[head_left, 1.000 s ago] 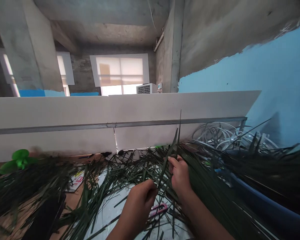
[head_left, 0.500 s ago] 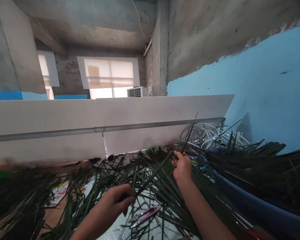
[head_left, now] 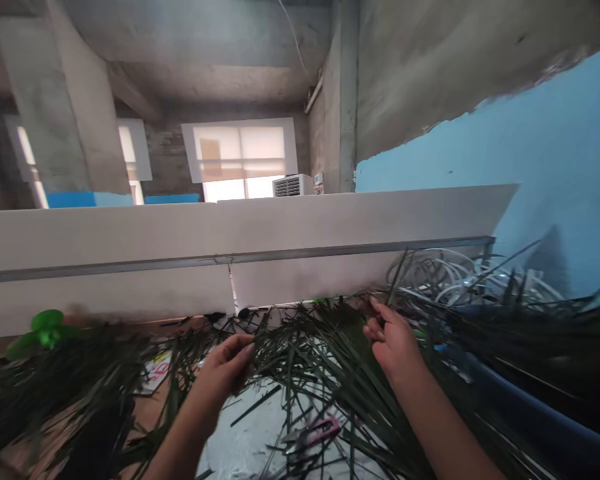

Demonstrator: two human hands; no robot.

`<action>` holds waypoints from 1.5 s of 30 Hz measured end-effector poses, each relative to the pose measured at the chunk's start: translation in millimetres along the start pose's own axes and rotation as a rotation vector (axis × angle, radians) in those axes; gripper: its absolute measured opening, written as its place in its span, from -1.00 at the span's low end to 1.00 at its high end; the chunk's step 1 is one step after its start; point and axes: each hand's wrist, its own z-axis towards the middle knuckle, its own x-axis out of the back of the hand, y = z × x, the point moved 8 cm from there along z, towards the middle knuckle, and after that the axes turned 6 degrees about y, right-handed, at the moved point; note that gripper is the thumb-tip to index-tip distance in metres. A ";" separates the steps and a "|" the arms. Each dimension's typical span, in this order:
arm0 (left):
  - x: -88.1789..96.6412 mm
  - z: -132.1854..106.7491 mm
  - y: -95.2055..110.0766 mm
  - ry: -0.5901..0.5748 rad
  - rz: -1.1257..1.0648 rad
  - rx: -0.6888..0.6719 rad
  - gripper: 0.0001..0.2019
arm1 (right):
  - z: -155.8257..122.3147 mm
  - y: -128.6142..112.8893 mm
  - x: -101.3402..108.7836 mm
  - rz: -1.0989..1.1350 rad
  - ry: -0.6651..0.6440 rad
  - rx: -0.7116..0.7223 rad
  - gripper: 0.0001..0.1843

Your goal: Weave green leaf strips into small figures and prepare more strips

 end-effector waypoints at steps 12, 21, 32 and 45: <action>-55.7 -14.7 -28.3 0.022 -0.209 0.030 -0.56 | -120.7 94.7 -69.5 -0.207 -0.535 -0.415 -0.56; -55.1 -26.1 -17.7 0.069 -0.208 0.024 -0.65 | -115.1 93.8 -65.4 -0.082 -0.424 -0.382 -0.61; -4.2 0.9 -30.4 0.303 -0.395 -0.013 -0.57 | -85.0 66.7 -55.7 0.002 -0.330 -0.398 -0.46; 57.6 19.1 -27.6 0.477 -0.411 -0.072 -0.51 | -12.6 -27.3 3.4 -0.020 0.036 -0.059 -0.66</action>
